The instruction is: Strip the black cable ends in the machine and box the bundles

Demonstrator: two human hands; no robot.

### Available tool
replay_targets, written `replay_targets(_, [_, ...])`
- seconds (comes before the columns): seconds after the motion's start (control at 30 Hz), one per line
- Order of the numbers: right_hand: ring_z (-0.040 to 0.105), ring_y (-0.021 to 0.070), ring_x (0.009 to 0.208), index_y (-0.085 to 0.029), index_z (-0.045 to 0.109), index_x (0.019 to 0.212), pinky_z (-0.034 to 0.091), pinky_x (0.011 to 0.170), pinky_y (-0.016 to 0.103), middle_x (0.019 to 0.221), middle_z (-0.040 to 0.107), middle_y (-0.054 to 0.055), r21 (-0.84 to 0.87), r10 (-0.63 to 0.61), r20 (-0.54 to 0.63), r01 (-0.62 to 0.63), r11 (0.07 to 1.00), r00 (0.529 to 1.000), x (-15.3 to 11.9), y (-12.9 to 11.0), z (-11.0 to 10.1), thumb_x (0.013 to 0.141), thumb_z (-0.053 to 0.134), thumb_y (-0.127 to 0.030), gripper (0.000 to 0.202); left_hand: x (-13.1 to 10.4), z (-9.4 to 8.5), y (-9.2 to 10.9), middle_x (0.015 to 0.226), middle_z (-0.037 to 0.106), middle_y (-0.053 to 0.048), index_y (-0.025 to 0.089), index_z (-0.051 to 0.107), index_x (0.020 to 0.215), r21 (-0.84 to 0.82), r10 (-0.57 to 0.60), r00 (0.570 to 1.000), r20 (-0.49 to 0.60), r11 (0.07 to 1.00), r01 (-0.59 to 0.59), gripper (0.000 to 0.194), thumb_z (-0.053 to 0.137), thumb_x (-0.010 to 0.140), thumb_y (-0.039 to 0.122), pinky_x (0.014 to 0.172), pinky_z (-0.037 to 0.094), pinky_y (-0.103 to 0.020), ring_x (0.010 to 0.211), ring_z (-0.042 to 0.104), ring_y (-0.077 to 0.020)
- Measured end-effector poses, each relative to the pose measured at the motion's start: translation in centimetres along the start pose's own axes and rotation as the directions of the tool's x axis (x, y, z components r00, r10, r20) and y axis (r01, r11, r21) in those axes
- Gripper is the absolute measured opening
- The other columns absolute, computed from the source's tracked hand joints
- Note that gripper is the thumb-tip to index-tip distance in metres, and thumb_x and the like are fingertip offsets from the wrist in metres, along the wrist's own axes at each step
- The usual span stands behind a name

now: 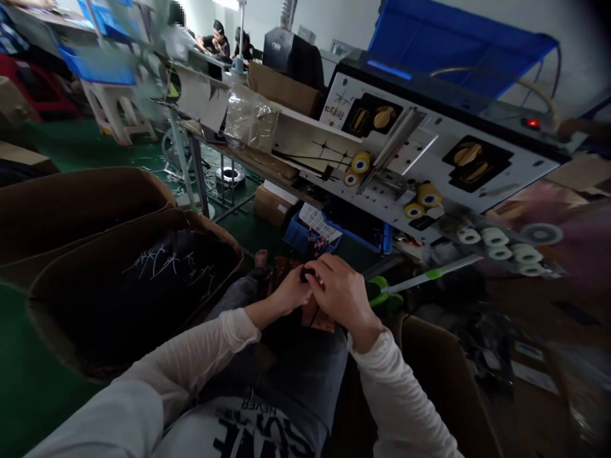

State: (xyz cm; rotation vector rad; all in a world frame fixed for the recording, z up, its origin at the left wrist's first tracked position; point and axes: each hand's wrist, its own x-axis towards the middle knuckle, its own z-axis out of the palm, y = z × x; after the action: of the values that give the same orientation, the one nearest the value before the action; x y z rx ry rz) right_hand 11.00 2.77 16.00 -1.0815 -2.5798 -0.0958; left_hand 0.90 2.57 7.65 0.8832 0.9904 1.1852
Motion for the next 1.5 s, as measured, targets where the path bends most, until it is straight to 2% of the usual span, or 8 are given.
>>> replay_targets(0.2, [0.053,0.0187,0.087,-0.021,0.058,0.09,0.039,0.071,0.029,0.089,0.059,0.005,-0.059,0.02,0.014,-0.019,0.998,1.0,-0.2,0.3,-0.2,0.084,0.054,-0.023,0.007,-0.1,0.0,-0.5,0.057,0.046,0.006,0.015,0.05,0.08,0.031,0.078,0.997,-0.017,0.997,-0.077,0.015,0.055,0.065,0.018,0.041,0.029,-0.017,0.044,0.037,-0.0044])
replay_targets(0.4, [0.053,0.0193,0.087,-0.022,0.059,0.089,0.037,0.066,0.029,0.089,0.059,0.005,-0.061,0.047,0.035,-0.045,0.997,0.998,-0.2,0.0,-0.1,0.082,0.057,-0.024,0.008,-0.1,0.0,-0.9,0.051,0.044,0.006,0.015,0.051,0.08,0.025,0.03,0.999,-0.024,0.999,-0.03,0.016,0.056,0.065,0.015,0.039,0.027,-0.016,0.041,0.037,-0.005])
replay_targets(0.57, [0.054,0.0163,0.079,-0.023,0.06,0.087,0.036,0.063,0.027,0.087,0.059,0.003,-0.013,0.063,0.074,-0.062,0.998,0.995,0.0,0.2,0.2,0.081,0.058,-0.022,0.007,-0.2,0.1,-0.6,0.051,0.047,0.005,0.015,0.051,0.075,0.027,0.073,0.997,-0.028,0.997,-0.072,0.016,0.054,0.063,0.007,0.043,0.03,-0.016,0.046,0.041,-0.0059])
replay_targets(0.73, [0.054,0.0137,0.072,-0.022,0.057,0.081,0.035,0.061,0.026,0.085,0.058,0.001,0.06,0.113,0.092,-0.118,0.991,0.989,0.3,0.2,0.3,0.082,0.052,-0.018,0.006,0.1,0.0,-0.8,0.047,0.042,0.007,0.016,0.048,0.073,0.051,0.052,0.999,0.01,0.997,-0.052,0.009,0.055,0.066,0.014,0.039,0.028,-0.017,0.04,0.035,-0.0054])
replay_targets(1.0, [0.053,0.0167,0.079,-0.019,0.056,0.083,0.04,0.068,0.028,0.086,0.056,0.005,0.235,0.166,-0.184,-0.12,0.964,0.969,2.2,2.4,-1.6,0.084,0.048,-0.019,0.008,0.4,-0.2,0.1,0.044,0.036,0.008,0.016,0.049,0.07,0.096,0.038,0.99,0.139,0.994,-0.052,0.028,0.061,0.074,0.041,0.039,0.031,-0.019,0.037,0.032,-0.0051])
replay_targets(1.13, [0.054,0.0188,0.098,-0.021,0.051,0.109,0.045,0.079,0.031,0.105,0.055,0.008,0.62,0.358,-0.366,-0.062,0.782,0.859,1.5,4.2,-0.7,0.087,0.047,-0.034,0.026,1.7,0.1,4.0,0.045,0.036,0.006,0.014,0.051,0.07,0.145,0.139,0.977,0.164,0.976,-0.163,0.033,0.054,0.08,0.046,0.039,0.031,-0.019,0.037,0.033,-0.0049])
replay_targets(1.3, [0.053,0.0208,0.109,-0.023,0.043,0.123,0.046,0.089,0.035,0.118,0.055,0.008,0.867,0.398,-0.207,-0.021,0.498,0.894,0.9,2.4,3.5,0.075,0.061,-0.05,0.058,4.2,3.4,12.5,0.051,0.038,0.007,0.012,0.051,0.075,0.131,0.399,0.897,0.19,0.895,-0.426,0.029,0.054,0.084,0.04,0.046,0.027,-0.015,0.041,0.037,-0.0013])
replay_targets(1.5, [0.06,0.0164,0.081,-0.019,0.053,0.107,0.049,0.078,0.032,0.088,0.063,0.003,0.937,0.563,-0.138,-0.078,0.342,0.815,2.5,1.9,9.1,0.069,0.067,-0.043,0.048,4.9,8.2,19.5,0.051,0.034,0.008,0.012,0.048,0.078,0.314,0.522,0.827,0.209,0.765,-0.563,0.019,0.041,0.09,0.024,0.053,0.025,-0.015,0.043,0.036,0.001])
